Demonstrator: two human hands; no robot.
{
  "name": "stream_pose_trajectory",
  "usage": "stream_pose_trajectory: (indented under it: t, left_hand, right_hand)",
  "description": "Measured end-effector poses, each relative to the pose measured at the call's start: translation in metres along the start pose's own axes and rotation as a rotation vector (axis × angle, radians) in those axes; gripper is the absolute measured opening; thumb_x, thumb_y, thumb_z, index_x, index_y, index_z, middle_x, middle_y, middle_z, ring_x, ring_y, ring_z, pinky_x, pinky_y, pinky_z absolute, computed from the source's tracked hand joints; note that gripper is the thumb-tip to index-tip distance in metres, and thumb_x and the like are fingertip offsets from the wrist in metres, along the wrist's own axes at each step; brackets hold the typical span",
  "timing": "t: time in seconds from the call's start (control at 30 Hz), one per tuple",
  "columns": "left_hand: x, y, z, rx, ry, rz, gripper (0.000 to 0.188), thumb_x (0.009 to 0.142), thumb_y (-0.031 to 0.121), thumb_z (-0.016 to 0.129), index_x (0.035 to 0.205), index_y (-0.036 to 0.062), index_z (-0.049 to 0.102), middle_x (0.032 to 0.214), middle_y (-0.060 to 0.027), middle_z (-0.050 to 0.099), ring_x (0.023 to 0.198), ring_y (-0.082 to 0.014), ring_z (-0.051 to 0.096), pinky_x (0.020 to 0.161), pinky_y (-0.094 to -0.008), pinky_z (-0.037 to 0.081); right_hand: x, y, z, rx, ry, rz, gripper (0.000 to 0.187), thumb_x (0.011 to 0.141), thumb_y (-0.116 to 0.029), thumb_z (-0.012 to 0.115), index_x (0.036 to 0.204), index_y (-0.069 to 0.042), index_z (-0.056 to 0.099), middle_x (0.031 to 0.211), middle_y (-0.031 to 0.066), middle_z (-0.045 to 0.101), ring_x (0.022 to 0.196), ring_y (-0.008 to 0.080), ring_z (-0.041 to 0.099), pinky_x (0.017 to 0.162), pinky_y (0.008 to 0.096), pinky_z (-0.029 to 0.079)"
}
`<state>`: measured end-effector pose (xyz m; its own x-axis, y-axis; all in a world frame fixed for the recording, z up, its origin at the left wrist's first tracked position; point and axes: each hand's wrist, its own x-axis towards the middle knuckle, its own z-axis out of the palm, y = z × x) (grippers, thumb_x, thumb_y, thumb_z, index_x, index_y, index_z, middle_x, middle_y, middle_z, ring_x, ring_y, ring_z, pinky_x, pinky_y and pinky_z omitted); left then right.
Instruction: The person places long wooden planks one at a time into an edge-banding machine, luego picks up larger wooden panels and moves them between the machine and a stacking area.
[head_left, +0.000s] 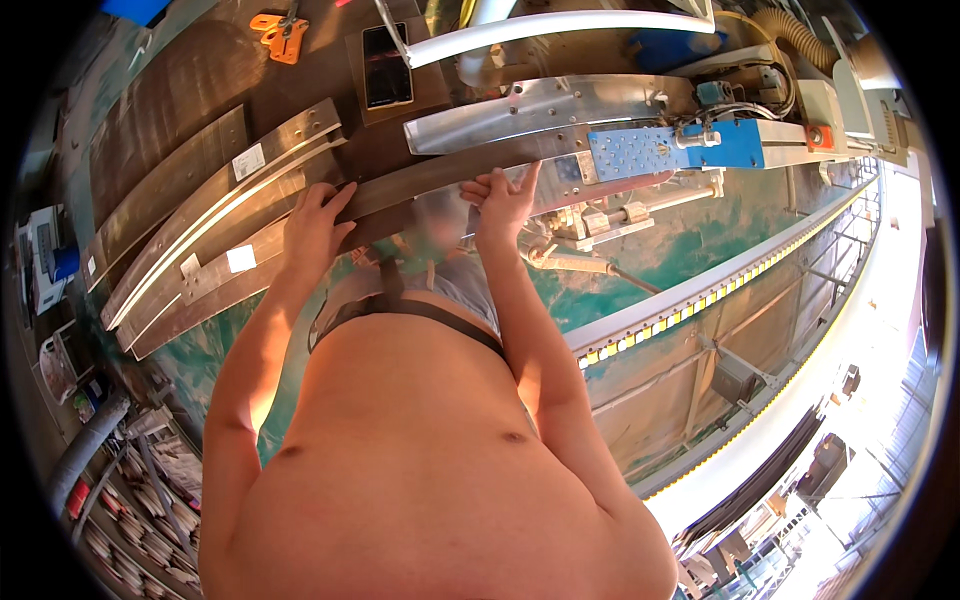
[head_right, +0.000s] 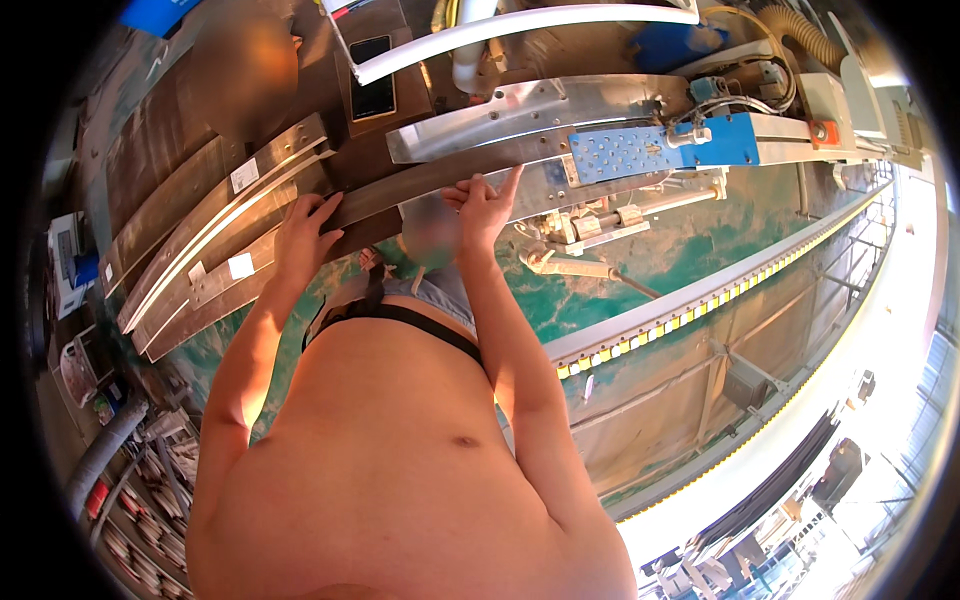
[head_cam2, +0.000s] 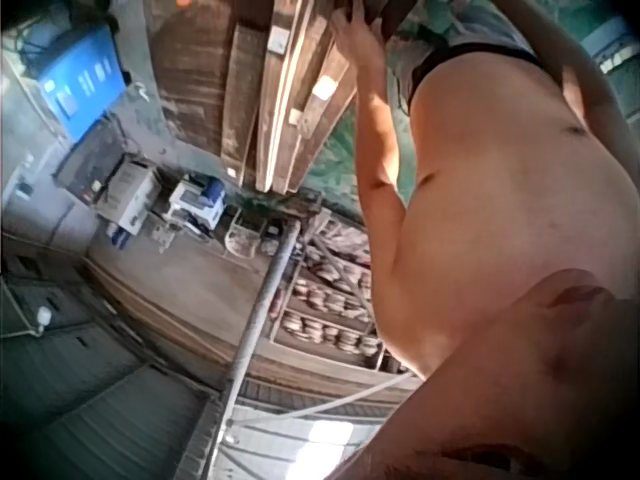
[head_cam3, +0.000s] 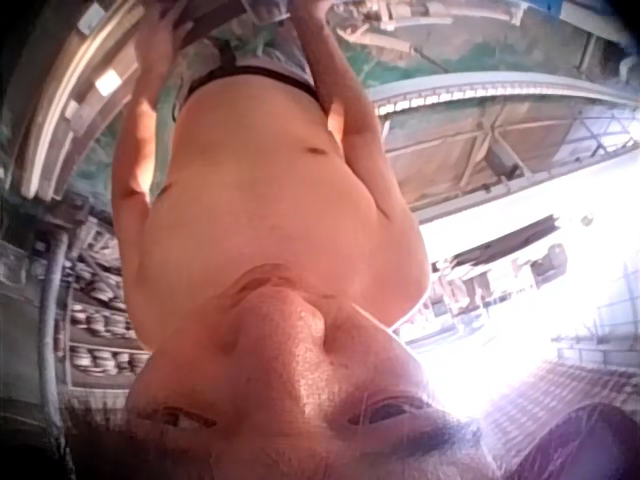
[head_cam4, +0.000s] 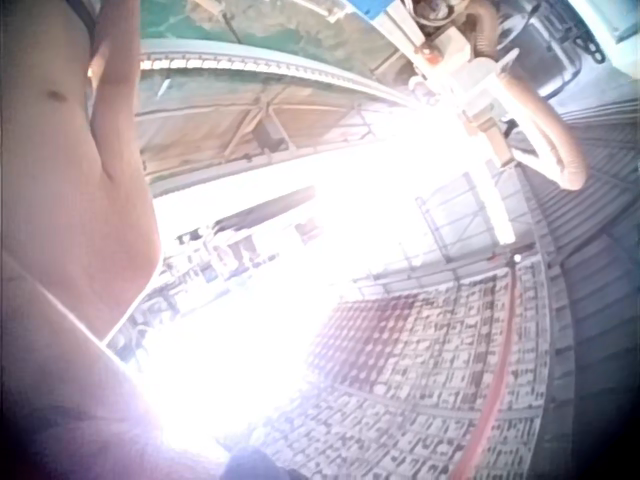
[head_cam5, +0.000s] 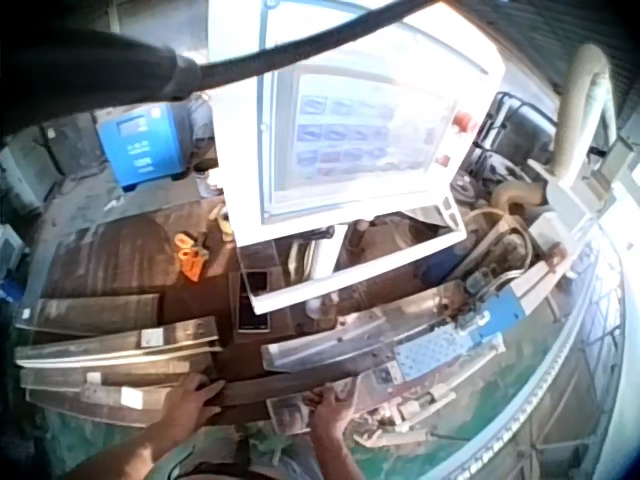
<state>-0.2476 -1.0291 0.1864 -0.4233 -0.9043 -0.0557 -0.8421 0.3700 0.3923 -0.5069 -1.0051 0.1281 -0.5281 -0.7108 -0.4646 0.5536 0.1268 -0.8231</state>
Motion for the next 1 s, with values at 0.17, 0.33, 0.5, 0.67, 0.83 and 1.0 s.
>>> stream_pose_trajectory:
  t: [0.17, 0.33, 0.5, 0.67, 0.83, 1.0]
  left_hand:
    - [0.002, 0.0, 0.006, -0.02, -0.001, -0.044, 0.061, 0.07, 0.011, 0.078, 0.127, 0.0157, 0.059, 0.111, -0.0078, 0.056, 0.107, -0.0292, 0.054, 0.087, -0.0395, 0.049]
    - [0.002, -0.001, 0.002, -0.052, -0.028, -0.072, 0.061, 0.072, 0.014, 0.078, 0.129, 0.0137, 0.057, 0.116, -0.0108, 0.056, 0.108, -0.0324, 0.055, 0.09, -0.0403, 0.048]
    - [0.001, -0.002, -0.015, -0.11, 0.016, -0.053, 0.062, 0.071, 0.015, 0.078, 0.129, 0.0109, 0.057, 0.118, -0.0135, 0.058, 0.11, -0.0335, 0.055, 0.093, -0.0403, 0.047]
    - [-0.033, -0.066, -0.025, -0.124, 0.053, 0.037, 0.066, 0.075, 0.023, 0.08, 0.132, 0.0054, 0.052, 0.123, -0.0171, 0.057, 0.115, -0.0356, 0.052, 0.098, -0.0438, 0.043]
    - [-0.082, -0.116, -0.039, 0.167, -0.077, -0.121, 0.083, 0.075, 0.044, 0.078, 0.139, 0.0059, 0.043, 0.133, -0.0187, 0.048, 0.124, -0.0376, 0.043, 0.105, -0.0478, 0.035]
    - [-0.1, -0.134, -0.043, 0.15, -0.121, -0.18, 0.077, 0.078, 0.043, 0.074, 0.139, 0.0069, 0.043, 0.132, -0.0193, 0.046, 0.123, -0.0393, 0.043, 0.104, -0.0489, 0.035]
  right_hand:
    - [0.005, -0.002, -0.018, 0.002, -0.103, 0.073, 0.087, 0.094, -0.004, 0.05, 0.153, -0.022, -0.011, 0.087, 0.0163, 0.062, 0.062, 0.023, 0.065, 0.055, 0.0347, 0.056]
    - [0.003, -0.013, -0.024, 0.002, -0.212, 0.13, 0.088, 0.096, -0.007, 0.048, 0.151, -0.029, -0.016, 0.095, 0.0137, 0.065, 0.07, 0.0194, 0.067, 0.06, 0.0289, 0.055]
    - [0.006, -0.02, -0.03, -0.016, -0.235, 0.162, 0.089, 0.096, -0.007, 0.046, 0.15, -0.029, -0.021, 0.098, 0.0131, 0.065, 0.075, 0.0191, 0.068, 0.062, 0.0266, 0.053]
    - [0.014, -0.042, -0.04, -0.019, -0.233, 0.202, 0.091, 0.096, -0.005, 0.045, 0.148, -0.027, -0.026, 0.101, 0.0155, 0.066, 0.08, 0.0232, 0.069, 0.062, 0.0292, 0.055]
    - [0.046, -0.064, -0.071, -0.015, -0.203, 0.21, 0.067, 0.096, -0.007, 0.048, 0.15, -0.015, 0.008, 0.104, 0.0185, 0.066, 0.085, 0.0282, 0.07, 0.066, 0.0338, 0.058]
    - [0.082, -0.091, -0.11, -0.038, -0.294, 0.215, 0.024, 0.097, -0.015, 0.051, 0.116, -0.001, 0.055, 0.108, 0.0146, 0.067, 0.09, 0.0276, 0.07, 0.066, 0.0337, 0.059]
